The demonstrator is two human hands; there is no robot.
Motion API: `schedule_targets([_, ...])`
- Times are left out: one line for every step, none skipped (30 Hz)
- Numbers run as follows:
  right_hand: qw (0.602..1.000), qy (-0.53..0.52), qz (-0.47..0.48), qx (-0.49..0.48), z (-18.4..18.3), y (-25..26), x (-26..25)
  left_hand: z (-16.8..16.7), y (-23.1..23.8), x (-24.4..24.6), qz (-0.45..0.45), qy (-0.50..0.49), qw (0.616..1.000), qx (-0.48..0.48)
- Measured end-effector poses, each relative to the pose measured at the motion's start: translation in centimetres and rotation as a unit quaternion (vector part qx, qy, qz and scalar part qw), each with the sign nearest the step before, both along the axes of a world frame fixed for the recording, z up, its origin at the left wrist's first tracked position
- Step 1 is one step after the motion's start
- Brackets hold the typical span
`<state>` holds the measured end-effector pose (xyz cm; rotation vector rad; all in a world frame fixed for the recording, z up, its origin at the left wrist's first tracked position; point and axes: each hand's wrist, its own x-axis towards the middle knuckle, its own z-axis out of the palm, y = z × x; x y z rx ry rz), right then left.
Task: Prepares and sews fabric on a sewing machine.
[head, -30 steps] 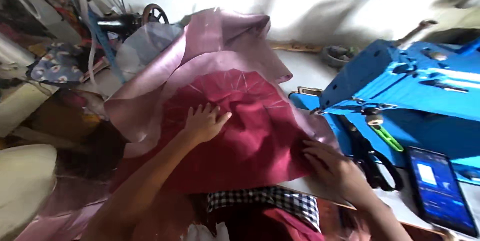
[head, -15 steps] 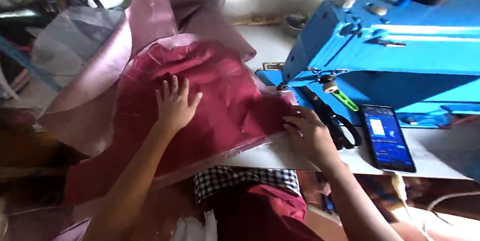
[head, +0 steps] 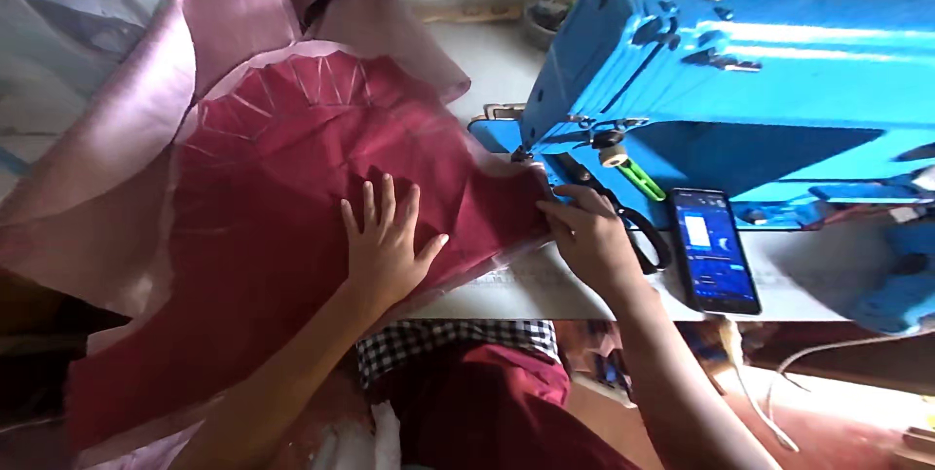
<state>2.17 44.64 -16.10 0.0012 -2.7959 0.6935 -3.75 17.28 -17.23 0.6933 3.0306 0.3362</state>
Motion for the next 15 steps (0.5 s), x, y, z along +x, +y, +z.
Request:
schedule_targets([1.000, -0.002, 0.005, -0.001, 0.0, 0.2, 0.0, 0.1, 0.3, 0.2, -0.013, 0.009, 1.000, 0.017])
schedule_targets([1.000, -0.001, 0.010, -0.002, 0.1, 0.3, 0.0, 0.3, 0.7, 0.6, -0.033, 0.016, 0.998, 0.043])
schedule_targets([1.000, 0.001, 0.014, -0.003, 0.0, 0.4, -0.1, 0.4, 1.3, 1.0, -0.058, 0.024, 0.996, 0.067])
schedule_targets([1.000, 0.002, 0.015, -0.004, 0.0, 0.5, -0.1, 0.5, 2.2, 1.4, -0.084, 0.027, 0.993, 0.083])
schedule_targets([1.000, 0.003, 0.016, -0.005, 0.0, 0.5, -0.2, 0.6, 3.3, 1.8, -0.106, 0.027, 0.990, 0.090])
schedule_targets([1.000, 0.005, 0.016, -0.005, 0.0, 0.5, -0.2, 0.8, 4.5, 2.1, -0.122, 0.019, 0.988, 0.093])
schedule_targets([1.000, 0.002, 0.016, -0.005, 0.0, 0.5, -0.3, 0.9, 5.7, 2.3, -0.129, 0.010, 0.987, 0.095])
schedule_targets([1.000, -0.002, 0.016, -0.007, 0.1, 0.5, -0.4, 0.8, 6.8, 2.4, -0.130, 0.004, 0.986, 0.101])
schedule_targets([1.000, -0.009, 0.015, -0.012, 0.2, 0.6, -0.5, 0.7, 7.8, 2.4, -0.130, -0.009, 0.986, 0.107])
schedule_targets([1.000, -0.020, 0.013, -0.018, 0.5, 0.7, -0.7, 0.4, 8.5, 2.4, -0.128, -0.028, 0.985, 0.110])
schedule_targets([0.999, -0.031, 0.009, -0.024, 0.8, 0.8, -0.8, 0.0, 8.9, 2.3, -0.125, -0.039, 0.985, 0.116])
schedule_targets([0.998, -0.046, 0.001, -0.034, 1.2, 1.0, -1.0, -0.6, 9.2, 2.3, -0.123, -0.041, 0.984, 0.120])
schedule_targets([0.997, -0.066, -0.011, -0.047, 1.8, 1.2, -1.2, -1.1, 9.3, 2.2, -0.120, -0.027, 0.985, 0.123])
schedule_targets([0.994, -0.087, -0.023, -0.060, 2.3, 1.4, -1.5, -1.4, 9.3, 2.2, -0.118, -0.018, 0.984, 0.129])
schedule_targets([0.990, -0.110, -0.034, -0.076, 2.8, 1.7, -1.8, -1.7, 9.3, 2.2, -0.115, -0.007, 0.984, 0.138])
